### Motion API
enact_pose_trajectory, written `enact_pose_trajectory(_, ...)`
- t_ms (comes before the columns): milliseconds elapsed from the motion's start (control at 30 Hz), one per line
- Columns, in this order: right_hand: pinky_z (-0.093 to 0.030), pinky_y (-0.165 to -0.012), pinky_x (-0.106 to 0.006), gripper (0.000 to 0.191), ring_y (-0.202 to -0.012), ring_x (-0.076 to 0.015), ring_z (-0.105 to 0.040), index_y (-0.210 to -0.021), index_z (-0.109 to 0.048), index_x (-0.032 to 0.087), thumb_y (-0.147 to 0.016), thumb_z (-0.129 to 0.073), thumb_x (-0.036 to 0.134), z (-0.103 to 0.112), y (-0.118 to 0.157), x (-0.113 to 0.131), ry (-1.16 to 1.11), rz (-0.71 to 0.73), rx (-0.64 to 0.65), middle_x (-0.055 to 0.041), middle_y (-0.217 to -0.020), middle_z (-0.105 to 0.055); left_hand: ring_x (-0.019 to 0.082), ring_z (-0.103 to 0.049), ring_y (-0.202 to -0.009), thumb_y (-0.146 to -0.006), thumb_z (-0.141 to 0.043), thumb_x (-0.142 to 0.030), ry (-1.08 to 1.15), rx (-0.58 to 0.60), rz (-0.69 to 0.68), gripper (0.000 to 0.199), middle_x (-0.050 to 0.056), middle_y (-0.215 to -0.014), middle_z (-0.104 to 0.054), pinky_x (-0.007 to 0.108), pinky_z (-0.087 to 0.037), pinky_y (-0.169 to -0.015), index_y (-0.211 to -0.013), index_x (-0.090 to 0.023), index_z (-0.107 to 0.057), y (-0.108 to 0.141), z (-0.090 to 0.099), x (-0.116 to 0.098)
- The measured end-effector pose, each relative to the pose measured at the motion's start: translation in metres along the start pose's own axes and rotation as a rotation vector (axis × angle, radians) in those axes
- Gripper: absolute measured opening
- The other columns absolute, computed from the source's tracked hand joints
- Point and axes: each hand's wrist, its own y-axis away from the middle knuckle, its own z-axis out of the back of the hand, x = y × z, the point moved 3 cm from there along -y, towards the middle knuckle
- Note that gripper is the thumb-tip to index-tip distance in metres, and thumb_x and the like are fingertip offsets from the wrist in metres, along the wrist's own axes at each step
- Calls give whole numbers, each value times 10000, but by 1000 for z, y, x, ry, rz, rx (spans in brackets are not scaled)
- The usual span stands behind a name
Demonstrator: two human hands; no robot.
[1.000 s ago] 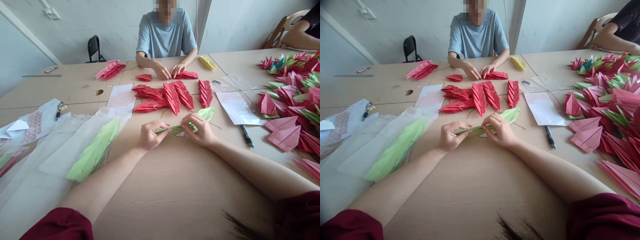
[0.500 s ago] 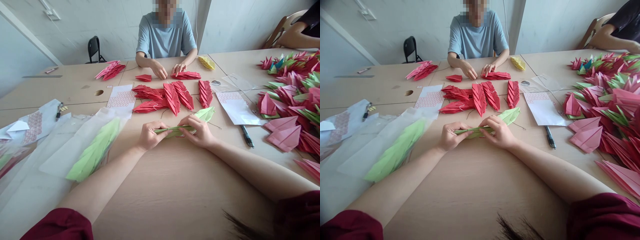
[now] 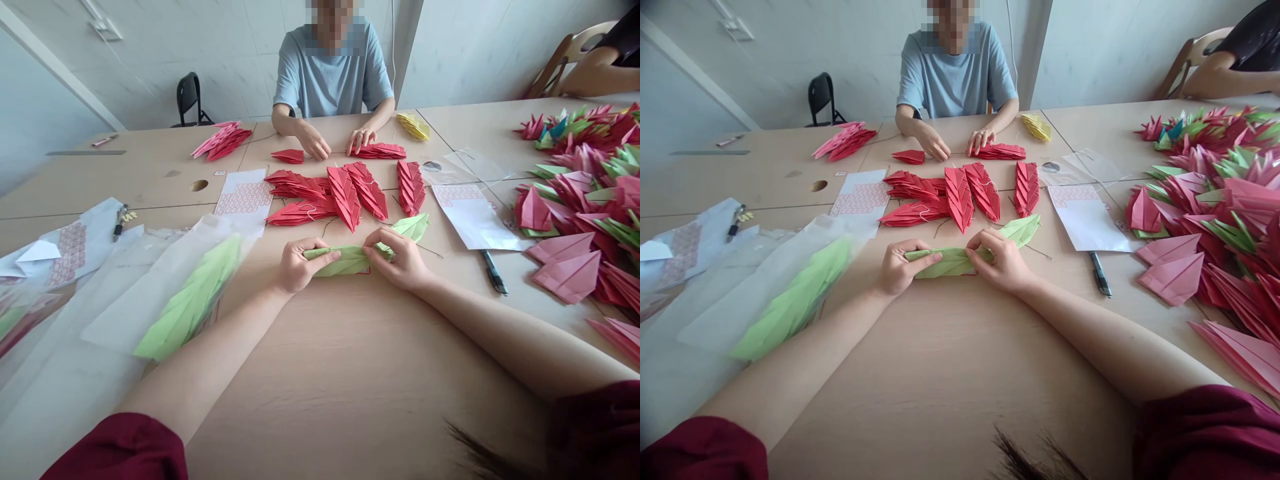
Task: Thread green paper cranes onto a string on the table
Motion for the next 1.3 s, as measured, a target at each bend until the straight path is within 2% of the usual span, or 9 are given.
enact_pose_trajectory(333,-409,-672,-289,111,-710,-144,-510,-773,-534,191,-874,-498,163,2,0,-8,-39,-89,-50,-6,-755,-569,71,-403,-505,-687,-799,-360,215,-101,50,303,-40,-532,-447,204,-323,-486,-610,-151,-594,-4,3,3)
enact_pose_trajectory(500,-419,-667,-290,123,-698,-147,-511,-752,-522,194,-873,-502,189,4,-1,-9,-42,-110,-100,-4,-737,-563,89,-478,-529,-693,-790,-378,295,-138,100,282,-33,-575,-514,219,-403,-518,-670,-157,-616,-6,5,9)
enact_pose_trajectory(633,-452,-757,-313,47,-815,-168,-566,-901,-555,199,-896,-523,234,4,0,-6,-36,-76,-126,-33,-874,-610,100,-533,-575,-703,-790,-365,349,-134,130,259,-19,-627,-575,222,-433,-551,-691,-151,-644,-7,5,12)
enact_pose_trajectory(700,-466,-812,-330,147,-898,-183,-591,-1035,-542,203,-904,-548,269,4,0,-4,-47,-63,-90,-53,-966,-626,98,-542,-579,-700,-795,-361,351,-127,137,249,-20,-643,-596,216,-435,-554,-730,-155,-657,-7,5,13)
enact_pose_trajectory(800,-475,-854,-373,334,-975,-216,-598,-1159,-508,214,-875,-622,346,2,0,-2,6,15,-23,-79,-1059,-631,119,-587,-643,-695,-799,-364,287,-126,121,273,0,-728,-649,231,-470,-606,-830,-163,-675,-8,6,14)
enact_pose_trajectory(933,-412,-973,-482,491,-1103,-281,-555,-1213,-525,269,-791,-722,425,-3,1,4,251,244,8,-87,-1215,-608,163,-637,-860,-705,-792,-350,223,-146,60,311,54,-947,-688,253,-502,-738,-923,-163,-674,-10,8,14)
enact_pose_trajectory(1133,-383,-1005,-500,234,-1115,-266,-548,-1026,-632,321,-823,-677,213,-6,6,6,431,380,-111,-32,-1219,-607,208,-627,-1035,-784,-717,-397,273,25,69,349,87,-1045,-690,324,-495,-893,-1040,-177,-628,-9,3,10)
enact_pose_trajectory(1233,-433,-905,-474,152,-1048,-260,-567,-954,-652,301,-837,-654,202,-2,5,3,391,297,-190,-40,-1146,-625,237,-558,-1195,-914,-485,-533,200,27,-18,413,98,-1200,-645,387,-430,-1027,-1097,-194,-633,-6,4,3)
enact_pose_trajectory(1300,-446,-875,-465,110,-1009,-251,-579,-924,-651,284,-858,-629,199,0,2,0,334,221,-215,-48,-1102,-632,253,-486,-1287,-917,-434,-589,102,33,-129,497,101,-1308,-585,425,-358,-1105,-1169,-202,-617,-4,5,-3)
